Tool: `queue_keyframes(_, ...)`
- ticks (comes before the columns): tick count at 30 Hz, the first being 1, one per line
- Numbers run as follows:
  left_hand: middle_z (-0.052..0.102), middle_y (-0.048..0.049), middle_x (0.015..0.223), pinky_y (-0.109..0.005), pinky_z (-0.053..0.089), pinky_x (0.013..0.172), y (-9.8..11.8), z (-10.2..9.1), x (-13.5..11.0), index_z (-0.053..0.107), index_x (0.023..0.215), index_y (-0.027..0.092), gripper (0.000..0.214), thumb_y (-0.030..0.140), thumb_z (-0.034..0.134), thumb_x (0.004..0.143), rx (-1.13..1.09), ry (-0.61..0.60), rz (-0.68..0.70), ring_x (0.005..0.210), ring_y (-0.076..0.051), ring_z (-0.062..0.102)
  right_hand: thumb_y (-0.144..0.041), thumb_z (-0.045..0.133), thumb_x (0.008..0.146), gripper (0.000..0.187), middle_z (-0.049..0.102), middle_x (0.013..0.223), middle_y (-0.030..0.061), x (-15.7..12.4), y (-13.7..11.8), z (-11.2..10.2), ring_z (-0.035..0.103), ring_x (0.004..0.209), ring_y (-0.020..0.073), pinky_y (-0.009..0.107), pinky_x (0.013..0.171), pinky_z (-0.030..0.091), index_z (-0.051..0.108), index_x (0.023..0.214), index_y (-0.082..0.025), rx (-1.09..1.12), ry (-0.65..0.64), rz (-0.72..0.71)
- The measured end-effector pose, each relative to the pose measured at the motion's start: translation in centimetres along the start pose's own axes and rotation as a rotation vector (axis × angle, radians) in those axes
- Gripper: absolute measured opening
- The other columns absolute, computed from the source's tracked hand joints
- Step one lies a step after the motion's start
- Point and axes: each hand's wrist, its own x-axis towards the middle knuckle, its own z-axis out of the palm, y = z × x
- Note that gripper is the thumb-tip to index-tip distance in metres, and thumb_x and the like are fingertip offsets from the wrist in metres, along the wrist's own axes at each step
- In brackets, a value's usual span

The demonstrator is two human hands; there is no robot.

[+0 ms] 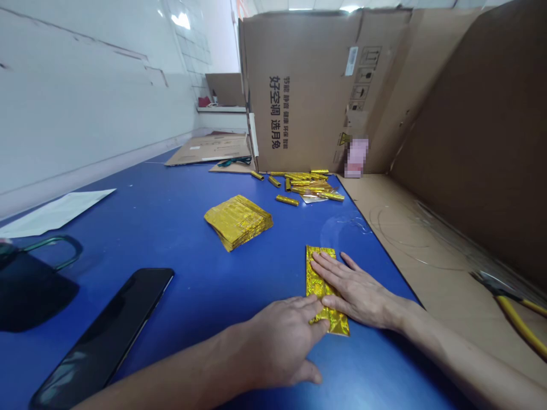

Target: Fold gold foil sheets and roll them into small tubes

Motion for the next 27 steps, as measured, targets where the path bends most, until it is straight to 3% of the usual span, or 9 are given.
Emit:
queue_keyframes(9,0.039,-0.0178,0.128,-0.032,0.024,0.101,-0.4,-0.1,0.1,0.048,0.116,0.009,0.057,0.043,0.060,0.072,-0.005,0.002,0.018,0.121,-0.026,0.033,-0.055,0.030,0.083,0.064,0.015,0.141,0.0068,0.0,0.4,0.3,0.012,0.128,0.0232,0.051,0.102,0.009,0.015,0.136,-0.022,0.023,0.023,-0.025)
queue_keyframes(15,0.039,-0.0160,0.129,-0.033,0.025,0.100,-0.4,-0.2,0.0,0.047,0.117,0.011,0.055,0.048,0.051,0.076,0.008,0.008,0.035,0.120,-0.026,0.034,-0.055,0.031,0.082,0.064,0.017,0.141,0.0070,0.0,0.2,0.2,0.013,0.128,0.0239,0.050,0.102,0.009,0.016,0.135,-0.023,0.026,0.039,-0.029)
queue_keyframes(19,0.041,-0.0153,0.127,-0.036,0.027,0.097,-0.1,-0.3,0.0,0.047,0.116,0.013,0.058,0.048,0.058,0.072,0.072,0.006,0.016,0.117,-0.027,0.037,-0.055,0.030,0.083,0.064,0.017,0.141,0.0072,-0.1,0.3,0.2,0.012,0.128,0.0237,0.050,0.102,0.009,0.017,0.135,-0.022,0.026,0.027,-0.023)
queue_keyframes(23,0.050,-0.0157,0.114,-0.037,0.031,0.092,0.9,-0.5,0.2,0.050,0.112,0.011,0.058,0.047,0.062,0.067,0.160,0.037,-0.034,0.108,-0.028,0.043,-0.056,0.029,0.082,0.065,0.015,0.141,0.0071,0.0,0.3,0.2,0.012,0.128,0.0237,0.051,0.102,0.009,0.015,0.136,-0.022,0.012,0.025,-0.022)
queue_keyframes(27,0.056,-0.0112,0.098,-0.031,0.035,0.087,1.8,-0.2,0.4,0.052,0.105,0.007,0.050,0.046,0.057,0.072,0.167,0.012,-0.014,0.093,-0.023,0.049,-0.056,0.029,0.082,0.065,0.017,0.141,0.0071,0.0,0.3,0.3,0.012,0.128,0.0234,0.051,0.102,0.008,0.015,0.136,-0.022,0.012,0.019,-0.015)
